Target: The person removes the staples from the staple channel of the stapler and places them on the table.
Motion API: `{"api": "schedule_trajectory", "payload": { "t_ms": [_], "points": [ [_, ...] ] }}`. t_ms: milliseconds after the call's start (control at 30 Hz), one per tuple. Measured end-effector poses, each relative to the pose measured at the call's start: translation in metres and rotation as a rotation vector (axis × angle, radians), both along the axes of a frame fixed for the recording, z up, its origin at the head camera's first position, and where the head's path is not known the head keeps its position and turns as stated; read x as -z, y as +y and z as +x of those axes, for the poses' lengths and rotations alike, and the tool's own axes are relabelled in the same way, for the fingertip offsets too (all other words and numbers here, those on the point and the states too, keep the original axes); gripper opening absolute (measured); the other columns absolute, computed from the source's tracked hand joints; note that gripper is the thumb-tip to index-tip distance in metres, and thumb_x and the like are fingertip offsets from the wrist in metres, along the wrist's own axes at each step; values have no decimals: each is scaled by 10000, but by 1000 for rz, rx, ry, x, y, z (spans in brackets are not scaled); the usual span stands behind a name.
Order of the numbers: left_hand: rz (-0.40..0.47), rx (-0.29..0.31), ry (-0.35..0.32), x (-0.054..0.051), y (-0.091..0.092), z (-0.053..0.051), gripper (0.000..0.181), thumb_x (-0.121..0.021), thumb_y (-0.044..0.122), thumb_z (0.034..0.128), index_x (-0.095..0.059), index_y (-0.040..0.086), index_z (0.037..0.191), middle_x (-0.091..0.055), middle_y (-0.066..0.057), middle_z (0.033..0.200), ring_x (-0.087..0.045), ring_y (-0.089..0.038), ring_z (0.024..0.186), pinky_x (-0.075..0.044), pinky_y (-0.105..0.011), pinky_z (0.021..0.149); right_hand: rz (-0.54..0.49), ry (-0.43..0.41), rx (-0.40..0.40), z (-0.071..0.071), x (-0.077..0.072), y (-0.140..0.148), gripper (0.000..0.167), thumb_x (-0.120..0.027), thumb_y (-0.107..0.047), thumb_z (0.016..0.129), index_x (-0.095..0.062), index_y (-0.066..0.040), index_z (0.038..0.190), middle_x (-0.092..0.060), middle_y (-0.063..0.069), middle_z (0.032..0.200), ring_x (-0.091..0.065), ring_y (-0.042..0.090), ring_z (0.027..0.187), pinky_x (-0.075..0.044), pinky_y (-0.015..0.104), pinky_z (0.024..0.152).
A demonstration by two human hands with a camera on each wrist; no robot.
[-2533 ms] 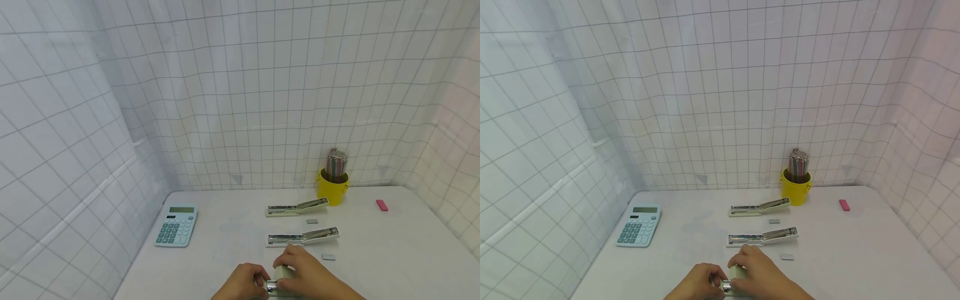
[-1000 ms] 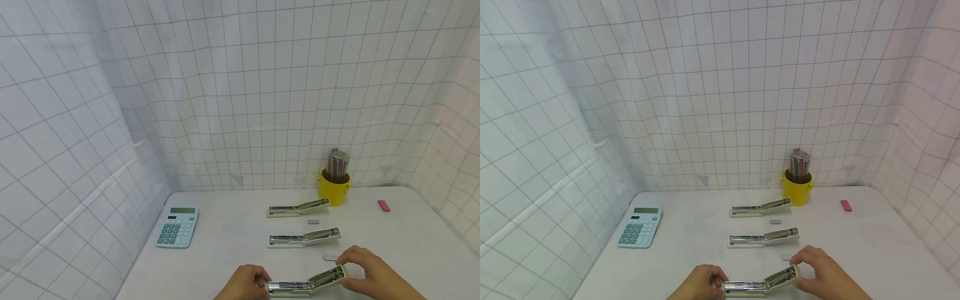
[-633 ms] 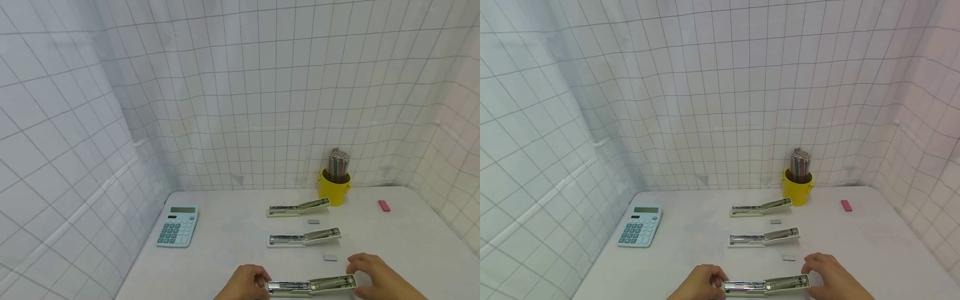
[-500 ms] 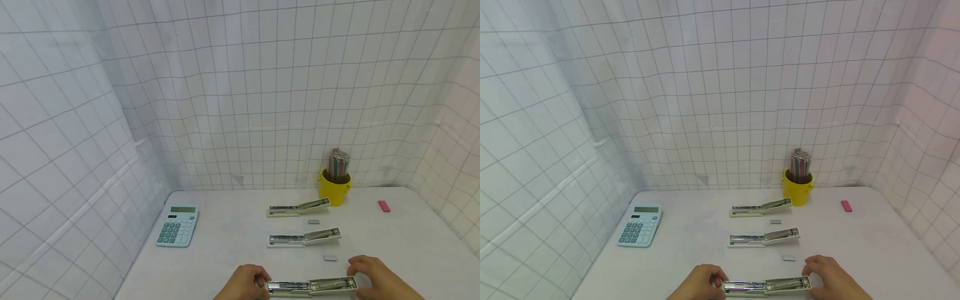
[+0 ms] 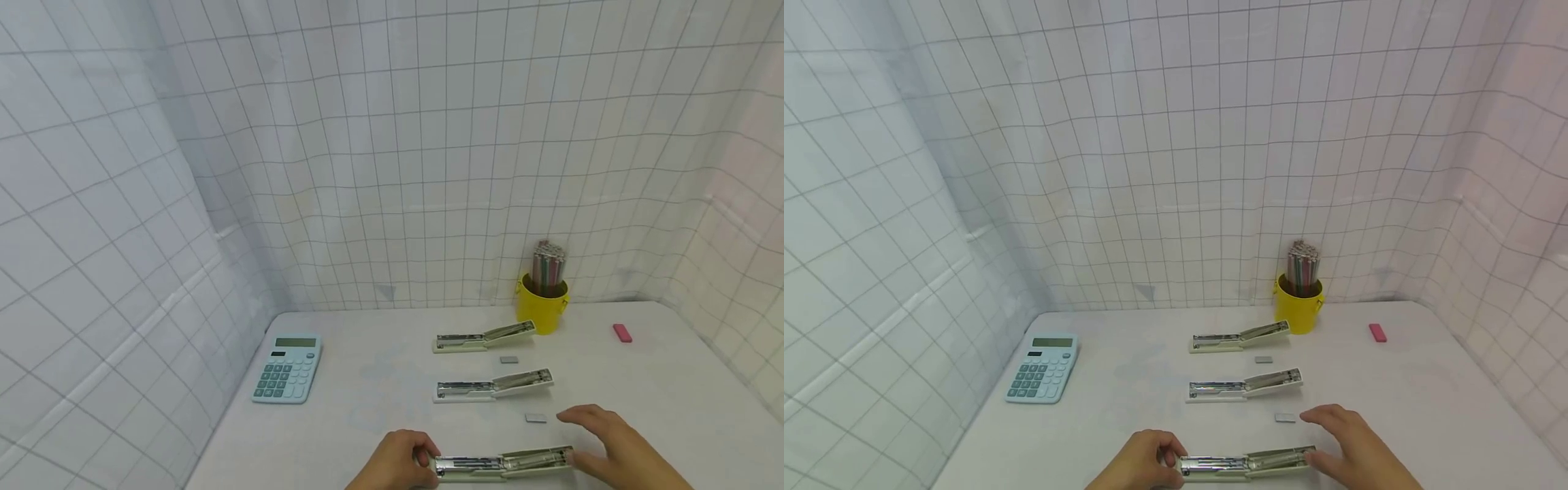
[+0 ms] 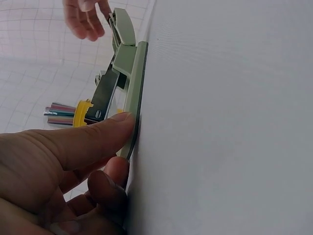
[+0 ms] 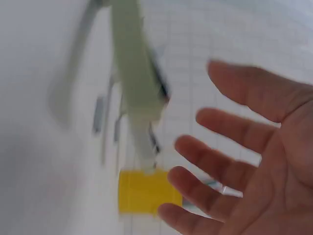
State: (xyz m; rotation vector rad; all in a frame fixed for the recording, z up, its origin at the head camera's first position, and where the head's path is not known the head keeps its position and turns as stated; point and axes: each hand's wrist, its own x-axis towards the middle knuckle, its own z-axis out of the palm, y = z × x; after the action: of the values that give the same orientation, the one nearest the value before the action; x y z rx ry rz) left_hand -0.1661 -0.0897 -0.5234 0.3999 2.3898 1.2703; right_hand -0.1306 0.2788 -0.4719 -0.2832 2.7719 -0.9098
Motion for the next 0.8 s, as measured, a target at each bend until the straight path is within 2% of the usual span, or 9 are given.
{"api": "schedule_trajectory", "payload": {
  "t_ms": [100,167,267,333,400,467,567,700,800],
  "points": [
    [7,11,0,1,1,-1,258,-854,-2,706,-741,174,856,-585,52,695,-512,-99,658,-425,-268,637,-101,-24,-55,5,-5,-17,409,-719,-339,943,-656,-109,1275,-634,17,1167,-579,151,973,-564,369,840],
    [6,20,5,2,0,-1,257,-856,9,709,-739,181,860,-581,58,698,-508,-92,660,-424,-265,642,-231,-112,-131,5,-1,-33,379,-669,-303,985,-646,-71,1283,-628,1,1052,-563,115,872,-529,264,762],
    [3,21,19,3,-1,-1,268,-861,13,703,-734,186,863,-579,64,696,-506,-88,658,-422,-265,641,-462,-309,-240,0,18,-61,407,-619,-275,1020,-600,-20,1336,-632,-3,941,-575,89,813,-483,211,719],
    [2,18,24,3,-2,-1,276,-862,10,700,-731,192,863,-575,66,695,-504,-86,657,-417,-261,638,-580,-425,-259,-3,31,-80,429,-616,-272,1020,-580,-17,1363,-652,-15,899,-598,98,791,-484,216,715],
    [11,18,29,3,-2,-1,279,-861,6,693,-733,188,862,-578,65,692,-508,-85,651,-416,-256,629,-676,-493,-272,-5,40,-96,439,-597,-262,1023,-568,12,1365,-670,-27,880,-606,88,766,-499,223,715],
    [18,21,28,3,-1,-1,276,-855,1,693,-735,184,861,-578,64,688,-510,-83,646,-415,-251,622,-734,-527,-268,-5,43,-108,428,-582,-223,1015,-568,48,1346,-688,-20,880,-606,85,756,-502,225,708],
    [23,21,18,2,0,0,268,-845,-7,694,-734,176,855,-577,60,684,-513,-88,638,-417,-250,611,-789,-535,-275,-4,43,-121,415,-556,-146,994,-554,125,1309,-685,7,871,-590,94,742,-495,222,682],
    [21,24,19,2,-1,0,266,-840,-8,693,-735,176,855,-576,63,683,-514,-85,634,-419,-249,607,-776,-526,-278,-7,41,-129,375,-545,-115,1000,-573,125,1286,-654,-10,831,-557,73,706,-475,197,645],
    [19,31,30,2,-3,-1,267,-845,2,690,-737,177,859,-577,69,684,-516,-75,635,-422,-246,610,-754,-494,-278,-9,39,-132,344,-546,-108,986,-617,108,1244,-684,30,899,-565,91,739,-483,196,660]
  ]
}}
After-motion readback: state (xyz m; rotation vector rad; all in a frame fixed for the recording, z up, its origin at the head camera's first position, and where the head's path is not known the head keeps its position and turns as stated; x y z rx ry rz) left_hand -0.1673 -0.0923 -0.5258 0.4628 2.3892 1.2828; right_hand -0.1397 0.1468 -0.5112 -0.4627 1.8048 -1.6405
